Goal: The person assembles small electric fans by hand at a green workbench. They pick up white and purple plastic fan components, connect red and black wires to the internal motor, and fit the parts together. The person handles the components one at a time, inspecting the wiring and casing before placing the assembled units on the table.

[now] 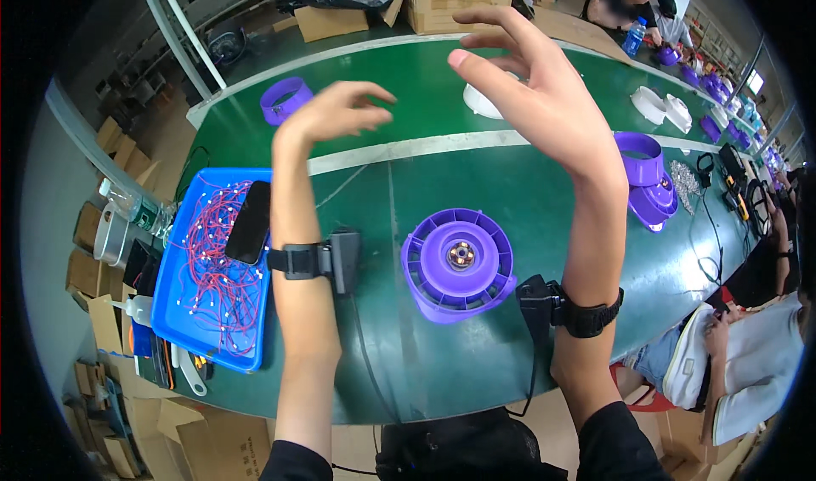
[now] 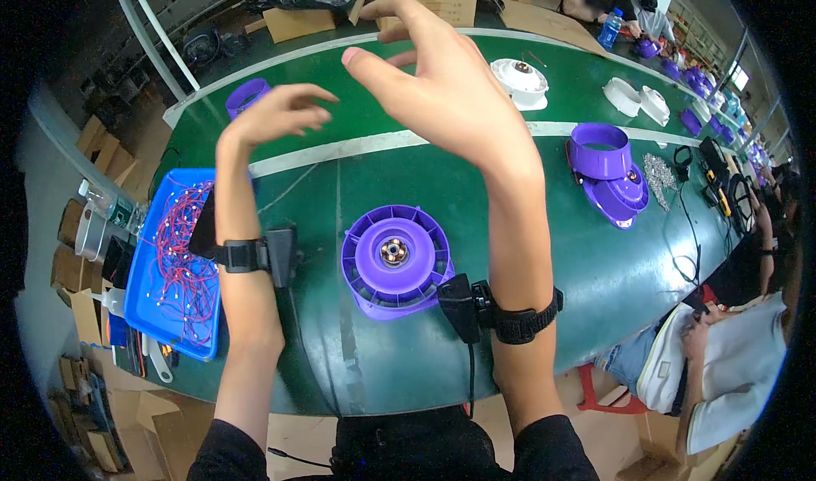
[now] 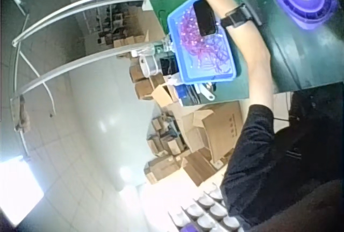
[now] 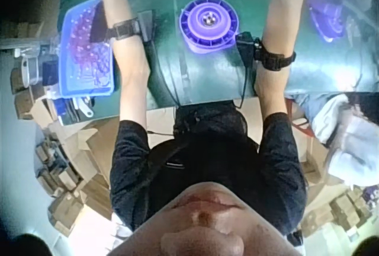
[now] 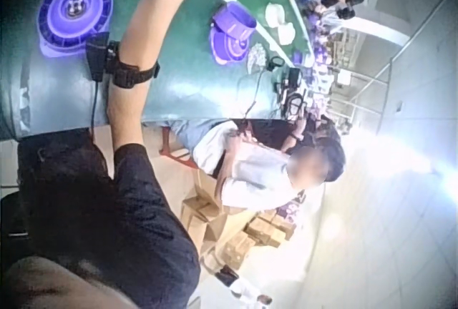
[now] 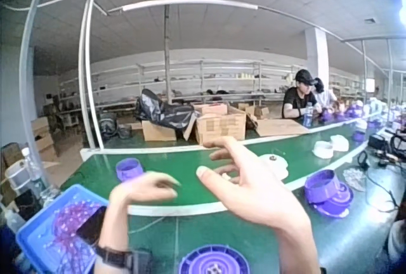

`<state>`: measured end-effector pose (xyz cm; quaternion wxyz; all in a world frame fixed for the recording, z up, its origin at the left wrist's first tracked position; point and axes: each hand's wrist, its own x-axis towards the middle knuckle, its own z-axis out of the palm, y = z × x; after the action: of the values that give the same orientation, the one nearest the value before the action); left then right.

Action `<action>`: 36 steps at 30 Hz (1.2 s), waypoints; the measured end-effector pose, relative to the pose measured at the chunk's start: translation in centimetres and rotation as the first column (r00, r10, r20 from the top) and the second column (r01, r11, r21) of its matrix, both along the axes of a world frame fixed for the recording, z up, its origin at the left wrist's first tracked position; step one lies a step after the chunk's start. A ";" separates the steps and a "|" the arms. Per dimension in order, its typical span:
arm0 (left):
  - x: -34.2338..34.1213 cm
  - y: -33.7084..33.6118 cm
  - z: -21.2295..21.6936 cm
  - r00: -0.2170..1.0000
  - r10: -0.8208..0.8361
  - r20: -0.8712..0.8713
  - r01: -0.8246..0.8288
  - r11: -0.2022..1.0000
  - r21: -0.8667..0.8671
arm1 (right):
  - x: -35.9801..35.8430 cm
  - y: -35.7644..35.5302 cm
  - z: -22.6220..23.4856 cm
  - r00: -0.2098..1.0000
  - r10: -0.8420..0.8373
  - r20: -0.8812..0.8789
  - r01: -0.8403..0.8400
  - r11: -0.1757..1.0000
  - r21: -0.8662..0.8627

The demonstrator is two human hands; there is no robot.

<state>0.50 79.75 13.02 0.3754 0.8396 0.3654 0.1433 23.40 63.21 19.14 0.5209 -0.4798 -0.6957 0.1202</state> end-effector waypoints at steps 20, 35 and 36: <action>3.7 0.9 -6.2 0.945 0.325 0.025 -0.301 0.899 -0.319 | 0.3 -0.3 1.0 0.999 0.035 0.027 -0.034 0.998 -0.045; 4.1 4.0 -10.8 0.989 -0.098 0.112 0.089 0.992 0.089 | -0.1 0.3 0.1 0.961 0.169 0.218 -0.176 0.984 0.015; 4.1 4.3 -11.3 0.979 -0.166 0.121 0.150 0.980 0.132 | -0.1 0.1 0.3 0.945 0.210 0.249 -0.202 0.978 -0.060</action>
<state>4.62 84.08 1.69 0.3570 0.8761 0.2624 0.1900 23.29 63.27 19.41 0.4041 -0.4246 -0.8008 0.1230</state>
